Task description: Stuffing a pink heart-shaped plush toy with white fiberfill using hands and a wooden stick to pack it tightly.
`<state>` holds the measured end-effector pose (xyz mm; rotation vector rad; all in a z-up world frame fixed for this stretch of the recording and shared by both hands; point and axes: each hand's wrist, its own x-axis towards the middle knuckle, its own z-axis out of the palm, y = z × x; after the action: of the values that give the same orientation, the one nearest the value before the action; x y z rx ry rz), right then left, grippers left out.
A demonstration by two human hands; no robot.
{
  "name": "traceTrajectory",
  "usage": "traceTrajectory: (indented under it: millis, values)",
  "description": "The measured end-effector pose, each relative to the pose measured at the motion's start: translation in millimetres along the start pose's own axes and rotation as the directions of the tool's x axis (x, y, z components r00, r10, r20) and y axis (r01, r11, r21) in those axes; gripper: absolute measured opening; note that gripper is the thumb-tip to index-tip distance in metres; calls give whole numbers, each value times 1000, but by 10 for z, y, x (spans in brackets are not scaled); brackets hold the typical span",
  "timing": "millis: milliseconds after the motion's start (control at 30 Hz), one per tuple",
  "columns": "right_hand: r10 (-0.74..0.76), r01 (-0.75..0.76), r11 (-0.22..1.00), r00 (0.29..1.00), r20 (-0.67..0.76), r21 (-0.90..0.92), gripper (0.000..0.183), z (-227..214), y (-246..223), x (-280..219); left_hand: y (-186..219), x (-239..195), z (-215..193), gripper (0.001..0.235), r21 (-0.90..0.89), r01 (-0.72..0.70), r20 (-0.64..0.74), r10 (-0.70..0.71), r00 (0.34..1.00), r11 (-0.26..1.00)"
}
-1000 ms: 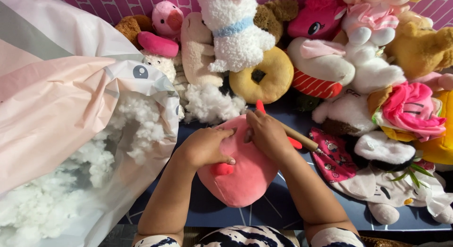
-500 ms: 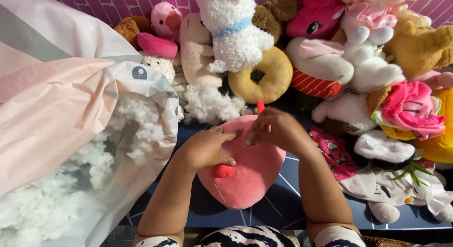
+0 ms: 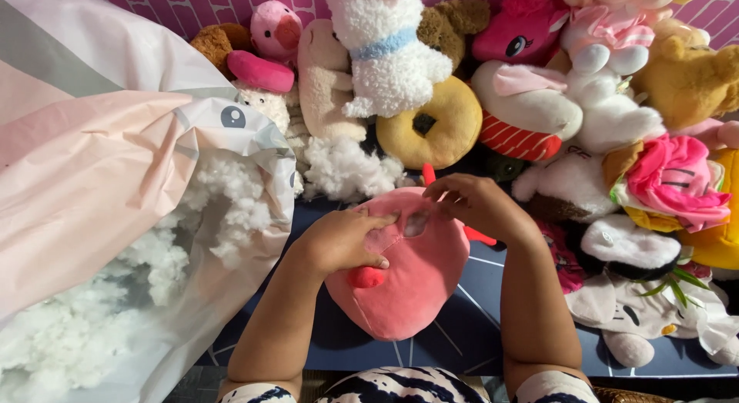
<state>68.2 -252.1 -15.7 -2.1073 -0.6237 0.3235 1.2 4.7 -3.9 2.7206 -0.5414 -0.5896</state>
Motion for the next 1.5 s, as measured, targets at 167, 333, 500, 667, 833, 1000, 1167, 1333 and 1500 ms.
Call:
traceTrajectory:
  millis: [167, 333, 500, 667, 833, 1000, 1167, 1333, 1500]
  values:
    - [-11, 21, 870, 1000, 23, -493, 30, 399, 440, 289, 32, -10, -4, 72, -21, 56, 9, -55, 998, 998]
    - [-51, 42, 952, 998, -22, -304, 25, 286, 171, 174, 28, -10, -63, 69, -15, 30, -7, -30, 1000, 999]
    - [-215, 208, 959, 977, -15, -192, 57, 335, 41, 32, 53, 4, -10, 67, 6, 16, -20, -16, 1000, 1000]
    - [-184, 98, 763, 981, -70, -639, 49, 884, 565, 381, 38, 27, 73, 58, 80, 20, -18, -19, 1000, 997]
    - [-95, 101, 962, 995, 36, -255, 45, 232, -81, 26, 137, -62, -67, 62, 30, -20, -4, 20, 1000, 999]
    - [-154, 162, 929, 987, 51, -333, 42, 400, 161, 165, 74, 8, 32, 65, 46, -14, 36, 12, 999, 999]
    - [-111, 135, 871, 991, 79, -472, 35, 463, 193, 211, 112, -113, -116, 61, -18, 36, 18, -35, 999, 999]
    - [-509, 507, 839, 860, 42, -196, 42, 99, -142, -95, 114, -191, 54, 80, -39, 9, -75, -12, 997, 999]
    - [-714, 701, 674, 699, 40, -231, 61, 349, 47, -73, 228, -101, 619, 118, 162, 42, -455, 37, 890, 986]
